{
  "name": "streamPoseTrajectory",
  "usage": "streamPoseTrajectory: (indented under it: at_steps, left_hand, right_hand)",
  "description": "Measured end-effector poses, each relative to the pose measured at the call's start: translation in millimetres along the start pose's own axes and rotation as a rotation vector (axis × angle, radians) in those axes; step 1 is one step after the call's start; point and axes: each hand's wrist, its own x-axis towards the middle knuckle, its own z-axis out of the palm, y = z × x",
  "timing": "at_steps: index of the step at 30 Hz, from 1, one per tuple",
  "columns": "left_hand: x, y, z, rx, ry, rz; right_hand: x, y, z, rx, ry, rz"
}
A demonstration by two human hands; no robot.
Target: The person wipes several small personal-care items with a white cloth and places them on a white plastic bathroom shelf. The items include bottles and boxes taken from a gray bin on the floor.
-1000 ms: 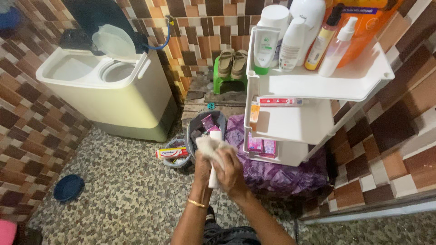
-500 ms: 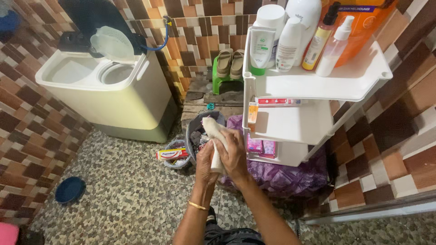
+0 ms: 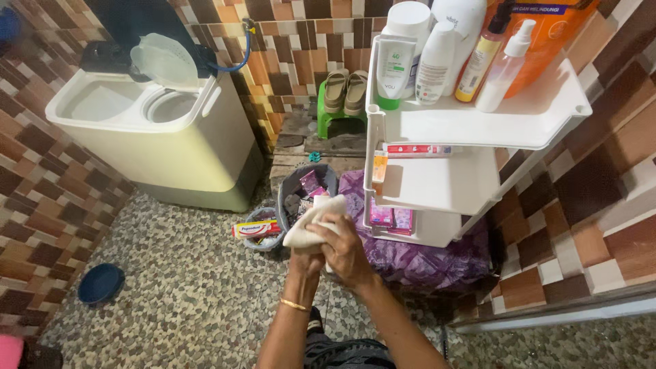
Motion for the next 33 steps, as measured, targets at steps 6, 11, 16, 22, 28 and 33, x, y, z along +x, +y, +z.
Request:
streamPoseTrajectory:
  at_steps: [6,11,16,22,28,33]
  left_hand:
    - [1.0,-13.9,-9.8,-0.239,0.258,-0.063]
    - [0.4,-5.3,-16.4,-0.176,0.197,0.002]
    - [-4.3,13.9,-5.8,-0.234,-0.182,0.071]
    - [1.9,11.3,12.1,-0.086,-0.115,0.094]
    - [2.0,1.9,-2.0,-0.208,-0.075,0.067]
    - [7.1,-14.4,-27.9,-0.398,0.132,-0.064]
  right_hand:
    - [20.4,13.9,-4.5,0.015,0.035,0.101]
    - [8.8,2.0,3.8,0.009,0.012,0.031]
    - [-9.9,-19.0,-8.8,0.215,-0.109,-0.016]
    - [6.0,-28.6,-16.9,0.116,-0.033,0.039]
    - [28.5,-24.3,-14.9,0.025,0.033,0.036]
    - [41.3,-10.3,-11.9,0.014,0.099,0.072]
